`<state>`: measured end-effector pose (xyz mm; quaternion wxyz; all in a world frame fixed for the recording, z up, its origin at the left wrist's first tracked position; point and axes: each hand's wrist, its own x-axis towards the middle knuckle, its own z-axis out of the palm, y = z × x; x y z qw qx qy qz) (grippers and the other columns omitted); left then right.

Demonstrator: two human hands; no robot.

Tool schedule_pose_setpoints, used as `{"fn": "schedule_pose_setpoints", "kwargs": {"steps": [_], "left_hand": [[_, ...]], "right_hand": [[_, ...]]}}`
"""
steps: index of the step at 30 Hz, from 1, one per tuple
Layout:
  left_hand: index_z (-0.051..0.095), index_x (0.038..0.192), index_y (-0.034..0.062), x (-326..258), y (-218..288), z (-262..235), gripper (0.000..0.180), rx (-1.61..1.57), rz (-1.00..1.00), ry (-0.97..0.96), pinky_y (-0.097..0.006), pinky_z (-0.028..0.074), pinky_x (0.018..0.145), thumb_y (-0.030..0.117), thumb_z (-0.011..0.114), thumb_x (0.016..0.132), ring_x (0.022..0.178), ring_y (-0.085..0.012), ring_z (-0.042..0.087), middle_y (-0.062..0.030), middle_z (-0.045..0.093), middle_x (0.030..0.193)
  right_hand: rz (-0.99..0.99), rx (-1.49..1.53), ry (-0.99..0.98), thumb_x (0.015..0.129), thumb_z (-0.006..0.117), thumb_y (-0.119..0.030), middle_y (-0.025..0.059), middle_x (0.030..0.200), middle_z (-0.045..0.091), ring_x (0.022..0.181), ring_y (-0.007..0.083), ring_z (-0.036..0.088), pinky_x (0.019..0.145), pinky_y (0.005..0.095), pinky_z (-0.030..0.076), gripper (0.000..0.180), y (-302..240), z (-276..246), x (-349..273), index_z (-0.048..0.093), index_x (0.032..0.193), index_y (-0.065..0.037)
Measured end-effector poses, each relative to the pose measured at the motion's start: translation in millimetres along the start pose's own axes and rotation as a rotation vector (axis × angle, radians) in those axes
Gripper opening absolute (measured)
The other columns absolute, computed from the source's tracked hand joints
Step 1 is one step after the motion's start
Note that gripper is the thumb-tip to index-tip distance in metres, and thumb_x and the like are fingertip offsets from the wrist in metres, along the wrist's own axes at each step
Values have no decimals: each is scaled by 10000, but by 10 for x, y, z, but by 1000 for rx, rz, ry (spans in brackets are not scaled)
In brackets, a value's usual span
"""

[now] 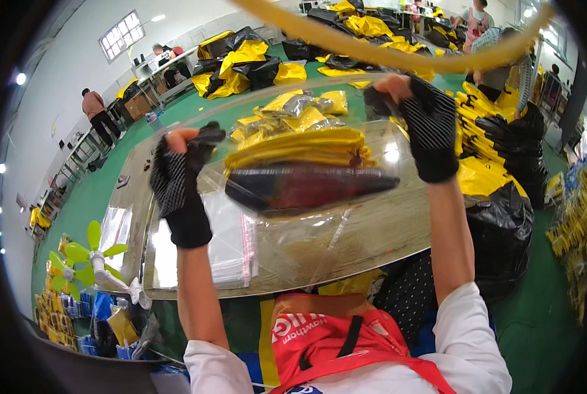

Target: The person repeatedly folds yellow and black courier bags, inserts them into clear plastic polybags, and places the sealed packages on a table. The process is repeated continuously with multiple units.

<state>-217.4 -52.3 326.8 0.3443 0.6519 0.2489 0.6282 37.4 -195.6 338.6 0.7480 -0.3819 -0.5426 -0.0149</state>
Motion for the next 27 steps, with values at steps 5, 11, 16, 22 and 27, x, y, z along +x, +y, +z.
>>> {"fn": "schedule_pose_setpoints", "kwargs": {"steps": [5,11,16,22,27], "left_hand": [[500,922,53,-416,630,-620,297,-31,-181,-89,-285,473,429,341,431,931,517,-210,613,-156,624,699],[514,1036,61,-804,209,-789,350,-82,-620,-288,-361,502,445,375,512,880,443,-235,583,-176,615,654],[580,1012,-45,-1292,-1541,-774,330,-385,-686,-158,-314,515,766,255,483,915,844,-239,638,-159,639,935],[627,1001,-39,-1290,-1814,-699,301,-182,-667,-106,-257,488,695,212,479,929,790,-148,612,-100,644,895],[645,965,-36,-1266,-1771,-786,261,-195,-632,-95,-197,422,639,201,546,918,718,-51,521,-11,624,795]], "right_hand": [[170,-226,-33,927,511,-197,66,739,639,648,95,562,587,229,429,296,-955,-100,-372,637,798,37],[836,-9,-299,941,482,-229,76,699,618,557,93,531,519,235,402,316,-491,-155,-779,630,817,21],[539,-293,50,898,528,-164,73,780,626,701,166,582,645,289,476,172,1077,266,-1519,604,956,-21],[-8,-487,-830,824,546,-195,90,911,589,840,297,588,712,396,486,183,1061,1686,-1724,621,977,-128],[-217,-546,-857,752,556,-172,70,773,582,733,269,597,620,382,494,86,1354,2005,-1534,616,799,-132]]}}
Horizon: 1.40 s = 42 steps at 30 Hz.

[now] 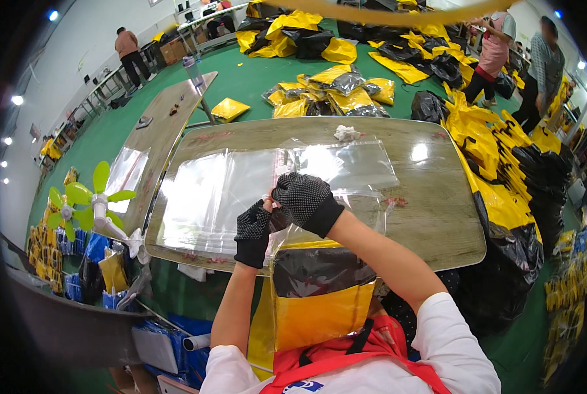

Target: The person repeatedly folds yellow and black courier bags, inserts them into clear plastic polybags, and places the sealed packages on a table. The process is repeated continuously with multiple units.

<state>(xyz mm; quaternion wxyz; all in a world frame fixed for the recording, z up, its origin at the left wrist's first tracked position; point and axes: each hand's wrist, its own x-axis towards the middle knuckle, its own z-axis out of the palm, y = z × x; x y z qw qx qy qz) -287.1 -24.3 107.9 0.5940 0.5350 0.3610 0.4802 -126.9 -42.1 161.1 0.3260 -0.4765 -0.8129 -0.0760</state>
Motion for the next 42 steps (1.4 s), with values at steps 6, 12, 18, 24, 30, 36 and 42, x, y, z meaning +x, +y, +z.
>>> {"fn": "schedule_pose_setpoints", "kwargs": {"steps": [6,12,18,24,30,36,42], "left_hand": [[613,997,-65,-82,189,21,299,460,193,-54,-228,458,706,209,508,939,773,-78,565,-63,656,837],[556,1049,-70,-30,280,-64,371,137,10,-91,-295,520,765,274,464,946,835,-211,647,-163,639,949],[455,1129,-94,37,45,-12,416,-293,-44,83,-453,510,849,281,430,952,930,-343,617,-253,589,1044],[512,1118,-53,32,271,-68,407,-125,-45,-79,-399,520,791,310,458,943,852,-267,622,-193,592,1081],[547,1129,-7,-235,829,-313,416,471,-85,-193,-267,497,632,334,560,890,741,-186,624,-157,636,1035],[619,1097,24,-894,545,-580,393,849,401,-765,-437,357,1000,-27,573,711,1250,-330,422,-206,528,1240],[634,1079,66,-708,580,-759,304,1095,209,-466,-395,417,944,34,518,800,1156,-317,507,-173,551,1216]], "right_hand": [[-147,-182,-83,742,569,-191,74,730,576,718,255,604,595,381,487,102,-4,-76,139,602,741,-94],[502,-160,-44,837,496,-205,113,852,617,772,247,603,642,329,487,157,1322,-320,-117,594,879,-90],[687,260,359,907,488,-322,22,780,520,699,138,516,662,254,460,263,2872,-965,-2169,538,913,-65],[957,1213,41,896,557,-328,37,1013,623,832,62,525,708,205,406,417,1148,-318,-1569,524,1200,-45],[840,1689,101,914,525,-320,99,1125,603,914,169,608,724,257,467,361,922,-638,-1698,571,1114,-24],[419,307,-245,737,647,-99,161,1223,547,1079,390,536,966,398,401,393,317,-895,-2387,616,1118,-190],[576,-81,-737,755,618,-181,187,1299,470,1074,337,523,958,437,373,460,331,-1388,-2341,560,1208,-235]]}}
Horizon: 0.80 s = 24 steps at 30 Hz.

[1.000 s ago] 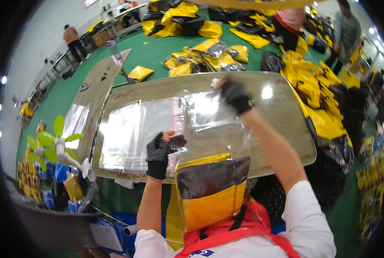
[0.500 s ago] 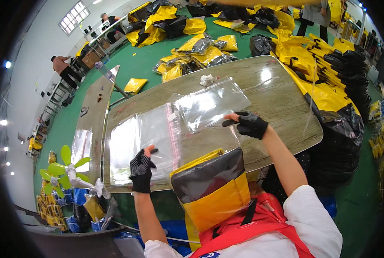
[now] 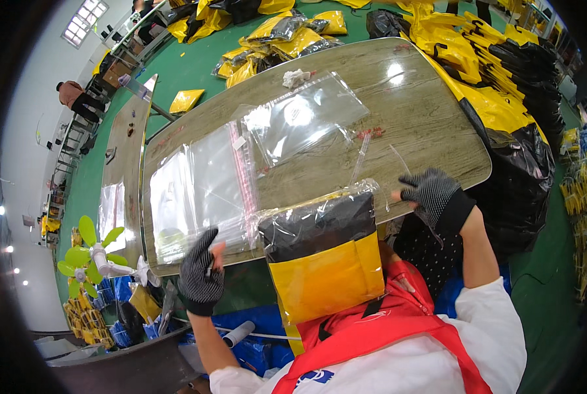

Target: The person repeatedly folds yellow and black courier bags, inserts them into clear plastic polybags, and places the sealed packages on a table. The process is repeated continuously with multiple units.

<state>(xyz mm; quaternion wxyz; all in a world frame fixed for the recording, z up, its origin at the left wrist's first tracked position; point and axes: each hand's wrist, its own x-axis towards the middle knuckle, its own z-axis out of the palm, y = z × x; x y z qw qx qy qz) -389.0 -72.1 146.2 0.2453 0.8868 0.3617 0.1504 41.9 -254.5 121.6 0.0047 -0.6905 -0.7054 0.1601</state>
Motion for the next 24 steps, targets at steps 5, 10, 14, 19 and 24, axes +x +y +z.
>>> {"fn": "schedule_pose_setpoints", "kwargs": {"steps": [5,10,14,19,24], "left_hand": [[476,1270,57,844,796,883,450,376,374,122,-445,223,1078,180,527,840,1293,-371,304,-210,382,1355],[347,1333,-13,-322,296,1596,652,-579,-272,518,-357,272,1034,283,622,822,1245,-334,363,-220,395,1325],[519,1140,-13,-742,160,1634,621,-576,-362,116,-335,480,751,372,747,709,804,-261,612,-149,632,863],[546,1147,9,434,-241,955,439,-91,398,38,-362,475,807,233,658,786,866,-317,615,-164,642,982],[585,1103,54,2085,-1050,1137,360,-106,96,279,-393,451,848,257,601,806,992,-342,561,-172,616,1018]], "right_hand": [[-480,181,577,792,618,-277,161,1267,489,1183,326,452,1003,478,319,501,-643,288,728,502,1258,-138],[108,750,818,727,700,-259,238,1309,413,1248,347,369,1047,414,276,724,-696,1157,113,379,1335,-34],[286,1368,375,691,779,-238,163,1261,496,1152,240,468,987,332,349,805,-652,1324,-170,364,1340,-4],[-69,1666,97,741,677,-139,90,1217,551,1133,193,495,960,303,382,518,109,571,332,530,1221,-14],[-280,1961,521,861,575,-393,84,1008,621,866,189,610,793,302,492,461,688,-932,1464,520,1147,-35]]}}
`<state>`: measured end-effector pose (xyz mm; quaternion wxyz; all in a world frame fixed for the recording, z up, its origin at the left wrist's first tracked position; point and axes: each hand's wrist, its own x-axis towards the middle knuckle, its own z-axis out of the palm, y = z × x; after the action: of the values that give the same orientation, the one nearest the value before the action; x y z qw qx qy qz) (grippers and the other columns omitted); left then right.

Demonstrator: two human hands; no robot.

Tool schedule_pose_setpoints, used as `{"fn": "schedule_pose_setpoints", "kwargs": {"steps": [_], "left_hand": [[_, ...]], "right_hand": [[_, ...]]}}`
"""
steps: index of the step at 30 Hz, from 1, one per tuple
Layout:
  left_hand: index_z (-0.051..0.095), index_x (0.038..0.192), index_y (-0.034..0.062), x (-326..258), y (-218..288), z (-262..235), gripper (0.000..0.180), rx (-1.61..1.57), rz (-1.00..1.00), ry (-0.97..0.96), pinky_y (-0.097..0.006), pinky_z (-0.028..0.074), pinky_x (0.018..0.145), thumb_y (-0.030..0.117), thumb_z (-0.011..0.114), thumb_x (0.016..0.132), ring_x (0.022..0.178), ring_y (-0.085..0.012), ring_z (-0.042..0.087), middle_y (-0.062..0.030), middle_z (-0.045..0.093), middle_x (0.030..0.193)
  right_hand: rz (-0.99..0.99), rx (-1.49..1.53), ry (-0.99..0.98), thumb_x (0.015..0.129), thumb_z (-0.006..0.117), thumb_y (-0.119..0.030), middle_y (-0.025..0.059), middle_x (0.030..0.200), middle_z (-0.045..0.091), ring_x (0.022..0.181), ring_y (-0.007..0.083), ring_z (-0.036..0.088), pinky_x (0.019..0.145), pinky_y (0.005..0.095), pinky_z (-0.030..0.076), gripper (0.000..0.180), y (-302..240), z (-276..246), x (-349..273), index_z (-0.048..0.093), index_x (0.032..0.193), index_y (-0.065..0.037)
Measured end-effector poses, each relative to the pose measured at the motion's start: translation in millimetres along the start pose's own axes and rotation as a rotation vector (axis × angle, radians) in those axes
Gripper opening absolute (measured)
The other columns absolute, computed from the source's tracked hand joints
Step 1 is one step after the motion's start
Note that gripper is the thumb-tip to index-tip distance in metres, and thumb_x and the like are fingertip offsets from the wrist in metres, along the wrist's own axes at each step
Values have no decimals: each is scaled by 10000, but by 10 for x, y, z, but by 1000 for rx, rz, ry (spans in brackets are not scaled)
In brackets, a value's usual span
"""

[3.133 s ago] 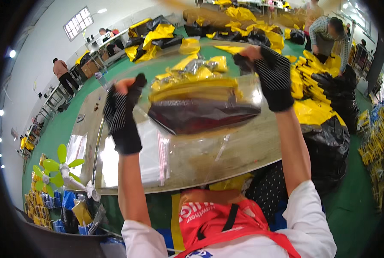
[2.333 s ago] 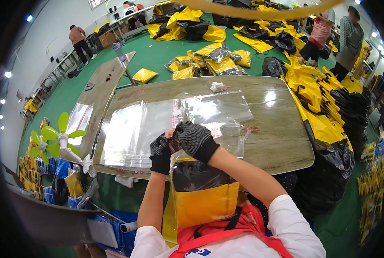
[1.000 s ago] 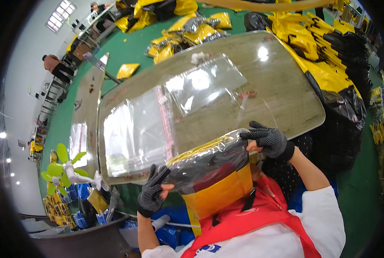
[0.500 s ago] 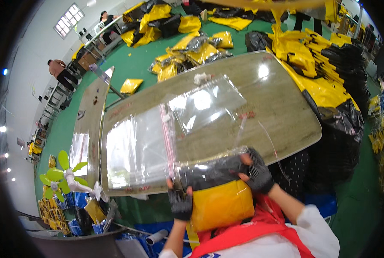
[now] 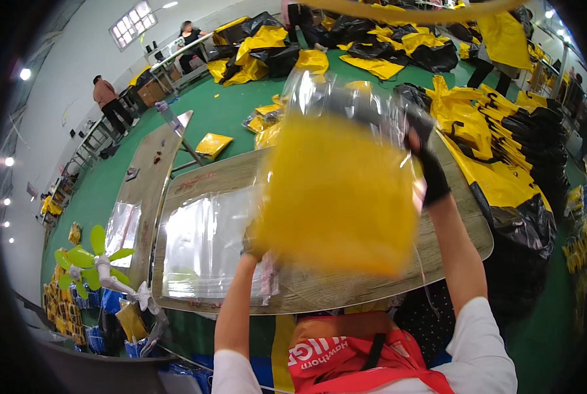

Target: The person repeatedly folds yellow and black courier bags, inserts them into clear plastic polybags, and places the sealed packages on a table. The process is repeated continuously with multiple units.

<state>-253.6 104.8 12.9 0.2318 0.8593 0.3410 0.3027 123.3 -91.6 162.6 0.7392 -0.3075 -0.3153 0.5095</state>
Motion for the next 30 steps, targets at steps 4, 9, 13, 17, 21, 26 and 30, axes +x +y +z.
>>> {"fn": "schedule_pose_setpoints", "kwargs": {"steps": [4,9,13,17,21,26,30], "left_hand": [[603,1061,35,886,174,544,377,351,-136,-2,-406,420,902,314,573,811,1051,-351,523,-177,594,1074],[627,1039,57,1122,-106,1011,319,567,-229,37,-432,296,1020,250,542,800,1112,-316,500,-109,615,1099],[653,879,65,1008,163,943,175,421,86,443,-468,318,999,183,589,768,1055,-314,527,-96,642,981],[623,879,46,627,918,738,103,-135,144,238,-408,450,850,48,592,781,959,-346,573,-149,627,1031],[620,1020,78,105,1581,608,312,-161,704,-370,-384,478,812,183,699,737,984,-312,591,-152,617,1066],[496,1211,9,276,1403,518,721,23,278,-242,-396,394,958,392,774,667,1144,-334,493,-200,521,1218],[326,1326,-19,116,1618,836,974,-189,230,-277,-388,331,1018,478,784,625,1222,-353,406,-233,411,1308]], "right_hand": [[-22,84,68,870,538,-467,117,1045,605,841,195,608,761,328,510,510,72,104,353,486,1171,-59],[212,-291,282,854,622,-339,113,1011,624,761,184,629,685,293,517,433,699,-532,-49,539,1168,-53],[270,-373,423,852,609,-389,121,1022,632,727,192,636,632,305,533,479,947,-967,-244,544,1164,-31],[421,-231,449,830,592,-482,131,1073,617,757,207,641,605,320,542,607,866,-440,-294,497,1242,-47],[429,-391,468,818,614,-449,116,1149,574,832,183,625,653,289,518,680,1084,-499,-420,429,1289,6],[316,-394,612,798,675,-124,46,694,612,542,103,536,522,246,463,131,1268,-399,-827,646,821,2],[96,-642,452,756,732,-171,16,611,558,533,102,508,508,252,420,193,1250,-305,-961,608,737,-24]]}}
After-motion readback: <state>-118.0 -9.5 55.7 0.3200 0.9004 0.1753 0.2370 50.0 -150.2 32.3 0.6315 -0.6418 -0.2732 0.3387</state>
